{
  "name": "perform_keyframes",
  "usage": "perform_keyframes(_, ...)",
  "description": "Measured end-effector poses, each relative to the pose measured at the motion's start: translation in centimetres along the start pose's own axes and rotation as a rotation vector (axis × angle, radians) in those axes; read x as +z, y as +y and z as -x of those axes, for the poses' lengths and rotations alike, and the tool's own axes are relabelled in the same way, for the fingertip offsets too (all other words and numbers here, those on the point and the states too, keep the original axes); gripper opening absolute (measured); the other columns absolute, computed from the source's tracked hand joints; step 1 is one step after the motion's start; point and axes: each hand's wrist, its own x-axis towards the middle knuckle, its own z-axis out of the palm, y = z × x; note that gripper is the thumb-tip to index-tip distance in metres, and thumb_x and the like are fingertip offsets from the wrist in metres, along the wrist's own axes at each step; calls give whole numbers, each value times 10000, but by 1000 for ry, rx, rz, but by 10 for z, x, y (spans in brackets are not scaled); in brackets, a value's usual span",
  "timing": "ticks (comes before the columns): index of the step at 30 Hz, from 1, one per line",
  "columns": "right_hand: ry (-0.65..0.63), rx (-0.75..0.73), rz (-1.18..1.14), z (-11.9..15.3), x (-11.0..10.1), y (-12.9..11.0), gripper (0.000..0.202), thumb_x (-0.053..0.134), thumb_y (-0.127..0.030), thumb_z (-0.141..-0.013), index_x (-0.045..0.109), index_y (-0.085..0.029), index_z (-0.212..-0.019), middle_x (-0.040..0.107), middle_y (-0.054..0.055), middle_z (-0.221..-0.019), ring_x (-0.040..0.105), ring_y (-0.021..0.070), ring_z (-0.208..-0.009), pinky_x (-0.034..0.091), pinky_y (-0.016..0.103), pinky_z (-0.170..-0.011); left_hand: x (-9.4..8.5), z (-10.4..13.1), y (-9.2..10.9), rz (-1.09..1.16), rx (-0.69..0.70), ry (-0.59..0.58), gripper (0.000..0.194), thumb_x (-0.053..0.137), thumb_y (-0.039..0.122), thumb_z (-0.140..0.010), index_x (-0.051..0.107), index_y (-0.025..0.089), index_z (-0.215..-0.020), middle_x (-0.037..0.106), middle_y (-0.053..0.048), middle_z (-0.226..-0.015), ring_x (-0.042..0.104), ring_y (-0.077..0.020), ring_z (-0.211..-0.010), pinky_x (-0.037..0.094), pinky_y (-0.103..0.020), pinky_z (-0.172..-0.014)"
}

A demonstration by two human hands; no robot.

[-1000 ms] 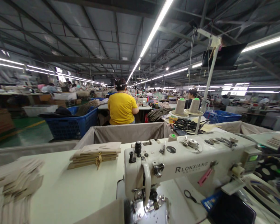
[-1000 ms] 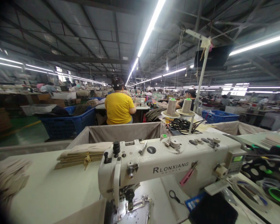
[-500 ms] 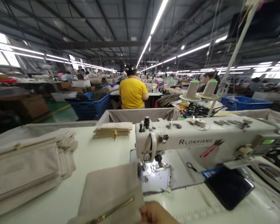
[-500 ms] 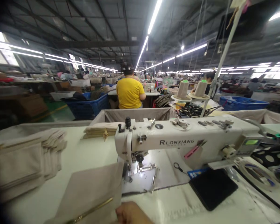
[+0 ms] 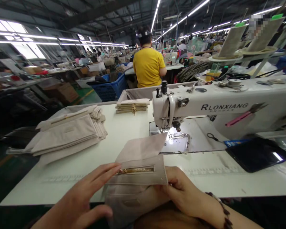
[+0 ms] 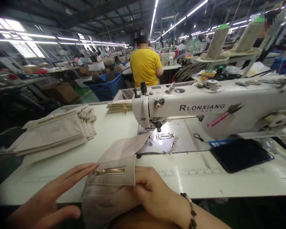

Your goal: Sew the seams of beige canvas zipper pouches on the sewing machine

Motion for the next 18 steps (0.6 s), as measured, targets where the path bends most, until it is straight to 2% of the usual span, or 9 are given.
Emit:
perform_keyframes(2, -43, -21, 37, 7, -2, -6, 286, 381, -46, -775, 636, -173, -750, 580, 5, -772, 502, 120, -745, 399, 227, -749, -2, -21, 8, -1, 63, -141, 773, 609, 444, -736, 157, 333, -1353, 299, -40, -1382, 334, -264, -1224, 312, -399, -1021)
perform_keyframes(4, -102, -36, 57, 13, -4, -11, 285, 361, -38, -770, 607, -159, -691, 551, 1, -718, 478, 107, -686, 402, 207, -698, -3, -39, 16, 1, 108, -211, 818, 620, 400, -734, 101, 328, -1363, 283, -46, -1389, 318, -261, -1234, 298, -410, -1027)
perform_keyframes(7, -157, -49, 108, 19, -6, -16, 273, 362, -72, -795, 595, -161, -684, 533, 5, -691, 475, 104, -665, 409, 193, -670, -6, -52, 23, -24, 117, -182, 809, 622, 284, -724, 122, 312, -1358, 337, -51, -1352, 355, -247, -1206, 316, -397, -1014)
perform_keyframes(9, -140, -62, 194, 23, -7, -19, 231, 398, -96, -803, 609, -181, -768, 547, 15, -739, 496, 115, -713, 417, 205, -709, -8, -53, 24, -54, 107, -129, 735, 580, 199, -730, 186, 302, -1341, 416, -46, -1290, 419, -226, -1151, 353, -363, -983)
perform_keyframes(11, -74, -117, 299, 27, -9, -21, 204, 442, -118, -803, 605, -205, -892, 558, 39, -850, 512, 134, -806, 419, 228, -767, -12, -50, 23, -79, 96, -65, 619, 545, 175, -749, 286, 292, -1300, 505, -36, -1195, 491, -210, -1066, 396, -320, -926)
perform_keyframes(14, 164, -260, 505, 32, -13, -22, 241, 491, -117, -780, 584, -206, -984, 506, 89, -1012, 484, 171, -950, 421, 263, -815, -21, -47, 25, -69, 86, 5, 432, 561, 285, -776, 444, 274, -1191, 588, -23, -1078, 561, -209, -946, 432, -274, -833)
perform_keyframes(16, 314, -272, 618, 33, -16, -22, 221, 513, -115, -759, 603, -204, -940, 444, 108, -1119, 422, 209, -1069, 398, 308, -871, -29, -50, 30, -13, 56, -48, 356, 587, 359, -761, 524, 267, -1099, 625, -5, -1000, 590, -198, -863, 441, -241, -754)
perform_keyframes(18, 298, -187, 581, 28, -19, -20, 165, 512, -144, -771, 622, -211, -875, 437, 93, -1158, 400, 218, -1109, 379, 327, -900, -35, -57, 36, 63, 7, -185, 309, 616, 389, -734, 573, 258, -1011, 646, 18, -898, 597, -172, -777, 428, -210, -668)
